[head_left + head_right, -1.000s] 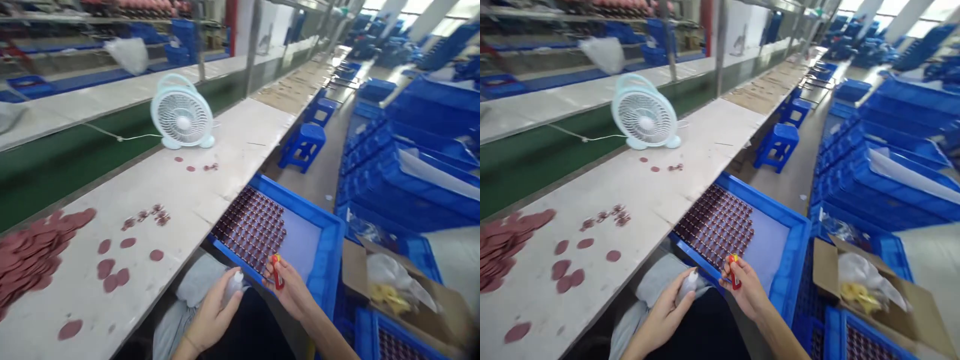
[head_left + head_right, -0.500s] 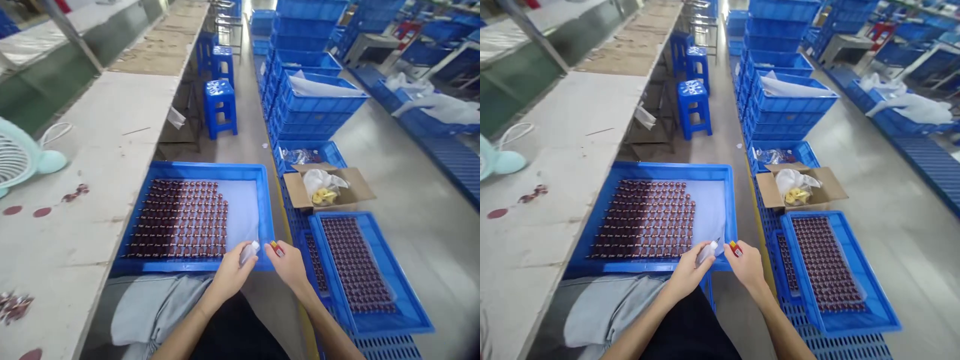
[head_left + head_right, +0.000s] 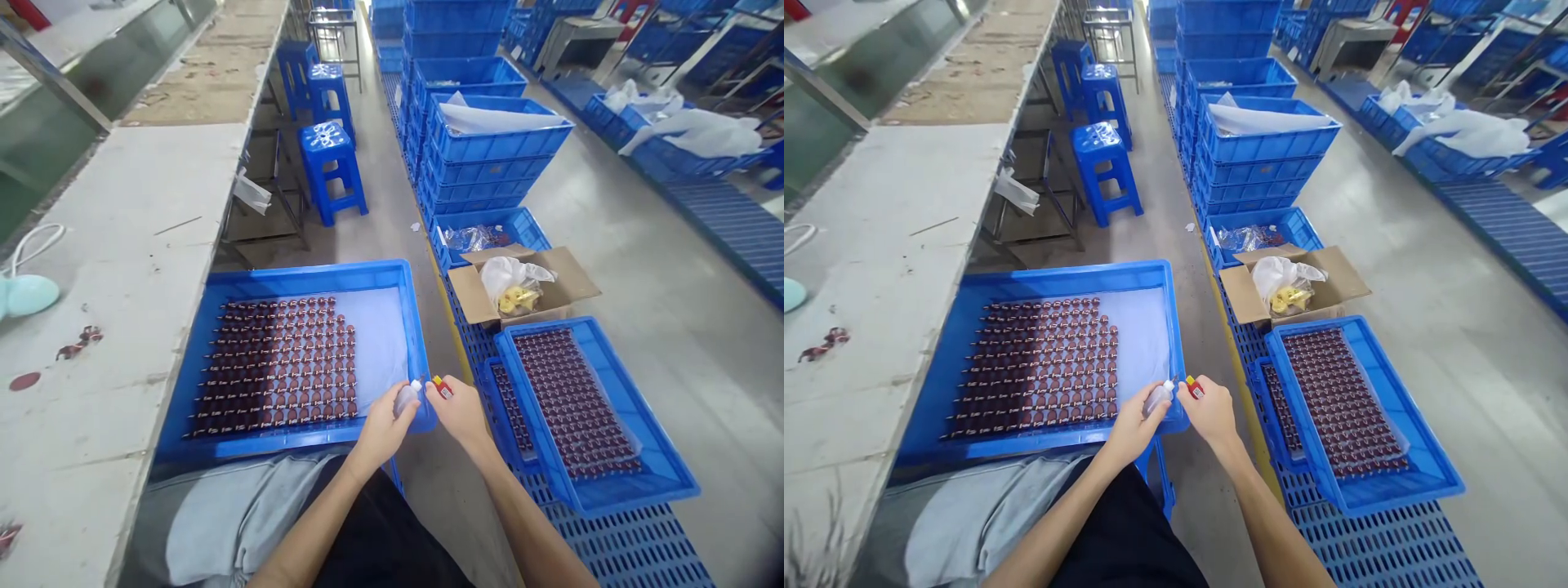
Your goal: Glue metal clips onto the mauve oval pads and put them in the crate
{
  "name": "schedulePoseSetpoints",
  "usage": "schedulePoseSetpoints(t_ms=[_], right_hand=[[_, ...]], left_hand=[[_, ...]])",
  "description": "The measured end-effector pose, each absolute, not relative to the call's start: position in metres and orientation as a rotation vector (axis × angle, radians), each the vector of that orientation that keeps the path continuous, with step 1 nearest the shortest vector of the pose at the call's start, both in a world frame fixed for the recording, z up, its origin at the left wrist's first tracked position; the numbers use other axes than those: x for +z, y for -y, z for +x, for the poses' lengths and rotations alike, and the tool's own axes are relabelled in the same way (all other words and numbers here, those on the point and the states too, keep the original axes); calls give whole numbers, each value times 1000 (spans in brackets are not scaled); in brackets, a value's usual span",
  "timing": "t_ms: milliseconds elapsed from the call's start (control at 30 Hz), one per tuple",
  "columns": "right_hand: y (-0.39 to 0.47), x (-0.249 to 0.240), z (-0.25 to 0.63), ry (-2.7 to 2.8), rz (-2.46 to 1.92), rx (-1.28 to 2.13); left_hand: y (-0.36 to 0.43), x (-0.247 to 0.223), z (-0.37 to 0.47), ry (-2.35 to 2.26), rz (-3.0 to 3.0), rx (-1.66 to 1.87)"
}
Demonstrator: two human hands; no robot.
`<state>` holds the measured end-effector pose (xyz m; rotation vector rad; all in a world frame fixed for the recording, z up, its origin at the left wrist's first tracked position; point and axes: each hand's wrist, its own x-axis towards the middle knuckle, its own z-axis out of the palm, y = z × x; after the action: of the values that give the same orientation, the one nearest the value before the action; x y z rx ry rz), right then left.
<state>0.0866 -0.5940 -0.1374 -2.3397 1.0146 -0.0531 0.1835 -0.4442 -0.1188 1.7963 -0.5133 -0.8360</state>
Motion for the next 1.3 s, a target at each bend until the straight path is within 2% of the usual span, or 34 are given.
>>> schedulePoseSetpoints(t_ms=[300,1300], right_hand=[[594,-137,94,-1011,-2381,28],[592,-143,98,-1021,-2453,-24]], left_hand=[[442,-123,186,541,1830,-850],[439,-126,187,580,1824,-766]])
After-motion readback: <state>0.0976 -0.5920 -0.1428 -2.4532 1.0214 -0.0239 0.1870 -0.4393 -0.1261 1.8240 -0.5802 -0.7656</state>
